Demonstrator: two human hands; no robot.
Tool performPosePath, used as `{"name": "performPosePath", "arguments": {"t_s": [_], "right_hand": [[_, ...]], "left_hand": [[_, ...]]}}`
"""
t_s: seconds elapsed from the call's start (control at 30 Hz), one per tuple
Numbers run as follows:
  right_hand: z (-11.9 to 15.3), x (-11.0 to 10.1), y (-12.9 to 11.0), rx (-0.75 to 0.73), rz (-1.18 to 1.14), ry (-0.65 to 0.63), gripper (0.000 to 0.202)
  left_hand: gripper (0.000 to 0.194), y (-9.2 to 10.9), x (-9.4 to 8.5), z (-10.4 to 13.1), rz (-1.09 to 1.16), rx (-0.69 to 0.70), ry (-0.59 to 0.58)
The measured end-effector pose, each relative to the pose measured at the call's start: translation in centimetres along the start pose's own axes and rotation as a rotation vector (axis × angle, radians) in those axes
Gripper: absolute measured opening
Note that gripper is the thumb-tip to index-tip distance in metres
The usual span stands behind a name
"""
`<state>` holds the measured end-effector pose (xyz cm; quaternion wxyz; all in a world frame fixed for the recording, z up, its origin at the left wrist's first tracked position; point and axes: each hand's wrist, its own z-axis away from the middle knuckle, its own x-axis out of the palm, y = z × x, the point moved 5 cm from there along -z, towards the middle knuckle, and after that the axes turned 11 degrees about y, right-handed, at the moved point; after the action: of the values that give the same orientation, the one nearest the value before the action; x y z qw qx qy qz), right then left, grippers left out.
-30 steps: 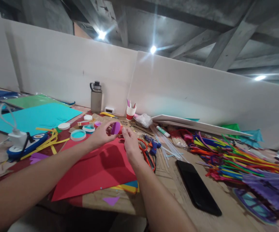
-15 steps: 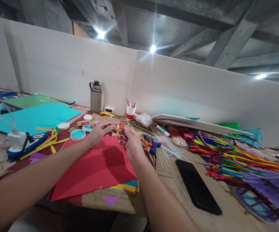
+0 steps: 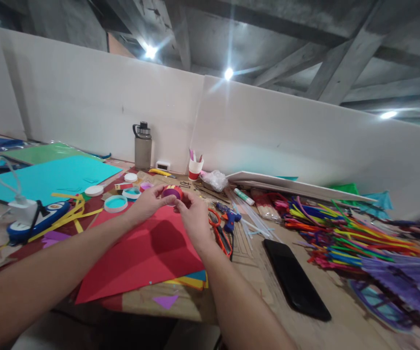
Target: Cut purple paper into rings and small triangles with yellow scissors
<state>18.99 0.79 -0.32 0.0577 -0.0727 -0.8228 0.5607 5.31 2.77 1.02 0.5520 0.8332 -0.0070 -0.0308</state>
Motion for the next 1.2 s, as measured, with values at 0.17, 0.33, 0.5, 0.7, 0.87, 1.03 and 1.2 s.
{"name": "performPosePath", "arguments": {"t_s": [0.17, 0.33, 0.5, 0.7, 0.87, 1.03, 1.2], "right_hand": [[0.6, 0.6, -0.4, -0.058, 0.128, -0.080, 0.021], [-0.5, -0.9, -0.9, -0.175, 0.364, -0.048, 0.031], [-1.5, -3.4, -0.6, -0.208, 1.216, -0.037, 0.030], [-0.6, -3.5, 1.6, -0.092, 1.511, -0.198, 0.035], [-0.2, -2.7, 2.5, -0.076, 1.567, -0.186, 0.031], [-0.9, -2.9, 1.4, -0.128, 1.506, -0.032, 0.047], [-1.1, -3.1, -1.0, -0.243, 0.766, 0.071, 0.056]], "left_hand": [[0.025, -0.9, -0.7, -0.5, 0.147, -0.052, 0.089], [0.020, -0.9, -1.3, -0.8, 0.228, -0.059, 0.189], [0.025, -0.5, -1.2, -0.6, 0.372, -0.192, 0.203], [0.030, -0.9, -0.9, -0.2, 0.280, -0.251, 0.129], [0.025, -1.4, -0.9, -0.5, 0.262, -0.217, 0.132], [0.024, -1.3, -1.2, -0.9, 0.276, -0.195, 0.139], [0.033, -0.5, -1.6, -1.2, 0.339, -0.179, 0.149]]}}
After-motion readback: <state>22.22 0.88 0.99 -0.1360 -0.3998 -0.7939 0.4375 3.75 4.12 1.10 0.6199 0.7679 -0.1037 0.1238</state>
